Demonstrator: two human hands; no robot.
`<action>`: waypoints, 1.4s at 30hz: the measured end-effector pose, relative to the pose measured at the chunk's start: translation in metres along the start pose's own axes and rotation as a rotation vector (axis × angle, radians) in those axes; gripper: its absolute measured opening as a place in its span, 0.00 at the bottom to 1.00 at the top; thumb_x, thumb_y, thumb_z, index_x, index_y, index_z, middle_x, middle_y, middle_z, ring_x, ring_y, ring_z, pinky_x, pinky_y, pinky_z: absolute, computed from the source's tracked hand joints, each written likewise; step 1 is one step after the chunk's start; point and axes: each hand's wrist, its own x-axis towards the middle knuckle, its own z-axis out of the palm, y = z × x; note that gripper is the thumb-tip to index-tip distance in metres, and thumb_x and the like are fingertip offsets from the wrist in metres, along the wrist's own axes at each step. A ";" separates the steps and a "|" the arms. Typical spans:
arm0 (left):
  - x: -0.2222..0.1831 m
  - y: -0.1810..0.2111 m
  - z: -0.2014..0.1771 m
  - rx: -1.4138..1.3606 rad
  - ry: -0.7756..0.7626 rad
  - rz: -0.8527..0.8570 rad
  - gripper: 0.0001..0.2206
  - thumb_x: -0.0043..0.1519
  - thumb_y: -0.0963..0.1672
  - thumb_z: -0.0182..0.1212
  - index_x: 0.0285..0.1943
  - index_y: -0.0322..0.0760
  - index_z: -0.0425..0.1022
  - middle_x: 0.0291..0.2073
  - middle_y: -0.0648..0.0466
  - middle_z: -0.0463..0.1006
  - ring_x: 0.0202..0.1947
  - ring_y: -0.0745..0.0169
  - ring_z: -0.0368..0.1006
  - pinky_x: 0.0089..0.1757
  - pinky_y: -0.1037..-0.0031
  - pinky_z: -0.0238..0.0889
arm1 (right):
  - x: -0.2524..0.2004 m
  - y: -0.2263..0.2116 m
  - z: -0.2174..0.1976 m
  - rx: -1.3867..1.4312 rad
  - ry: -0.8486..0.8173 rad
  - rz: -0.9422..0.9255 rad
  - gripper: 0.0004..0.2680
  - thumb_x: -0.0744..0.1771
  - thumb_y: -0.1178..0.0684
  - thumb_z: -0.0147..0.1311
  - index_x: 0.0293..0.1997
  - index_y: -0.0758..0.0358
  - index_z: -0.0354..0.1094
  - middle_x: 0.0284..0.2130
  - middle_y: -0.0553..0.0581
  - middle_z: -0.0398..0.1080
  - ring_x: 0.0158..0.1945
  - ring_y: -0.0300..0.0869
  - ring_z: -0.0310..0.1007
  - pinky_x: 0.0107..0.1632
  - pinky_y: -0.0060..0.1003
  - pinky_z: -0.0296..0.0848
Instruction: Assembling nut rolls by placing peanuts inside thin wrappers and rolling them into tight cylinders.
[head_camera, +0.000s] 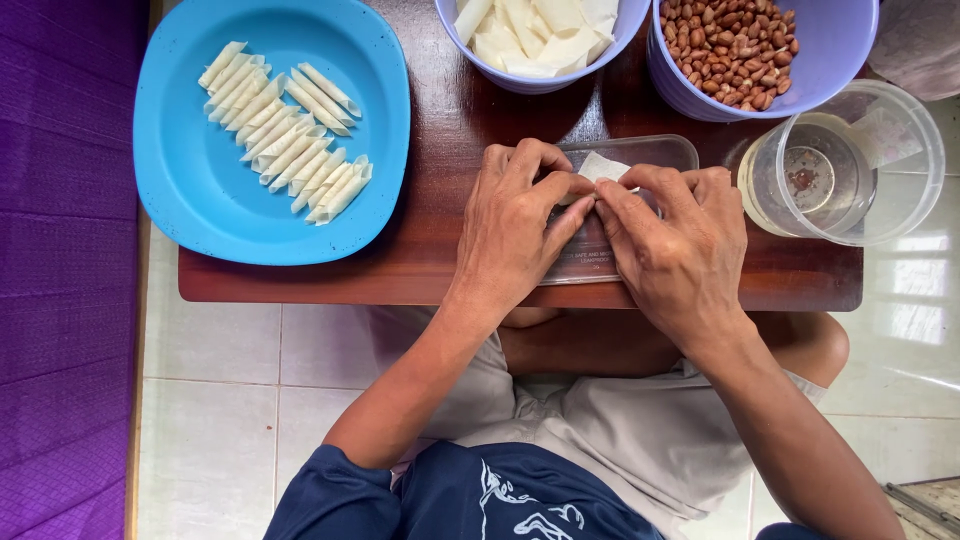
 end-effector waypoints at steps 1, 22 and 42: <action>0.000 0.000 0.000 0.000 -0.001 0.001 0.04 0.58 0.41 0.69 0.40 0.39 0.82 0.44 0.57 0.70 0.44 0.58 0.63 0.47 0.70 0.66 | -0.001 0.001 0.001 0.000 0.000 0.001 0.06 0.68 0.60 0.67 0.49 0.61 0.81 0.47 0.52 0.73 0.42 0.46 0.63 0.49 0.39 0.65; -0.002 0.003 -0.015 -0.331 0.125 -0.119 0.09 0.63 0.42 0.63 0.51 0.36 0.78 0.45 0.53 0.71 0.44 0.61 0.67 0.42 0.75 0.68 | 0.013 0.004 -0.002 0.013 -0.003 -0.006 0.03 0.69 0.59 0.65 0.46 0.60 0.79 0.48 0.51 0.73 0.45 0.47 0.62 0.50 0.40 0.62; -0.007 0.030 -0.010 -0.728 0.194 -0.098 0.06 0.59 0.43 0.73 0.44 0.43 0.84 0.33 0.57 0.82 0.33 0.73 0.76 0.40 0.80 0.70 | -0.004 0.002 -0.008 1.589 -0.039 0.601 0.06 0.71 0.60 0.51 0.40 0.74 0.72 0.36 0.59 0.68 0.37 0.35 0.60 0.41 0.29 0.65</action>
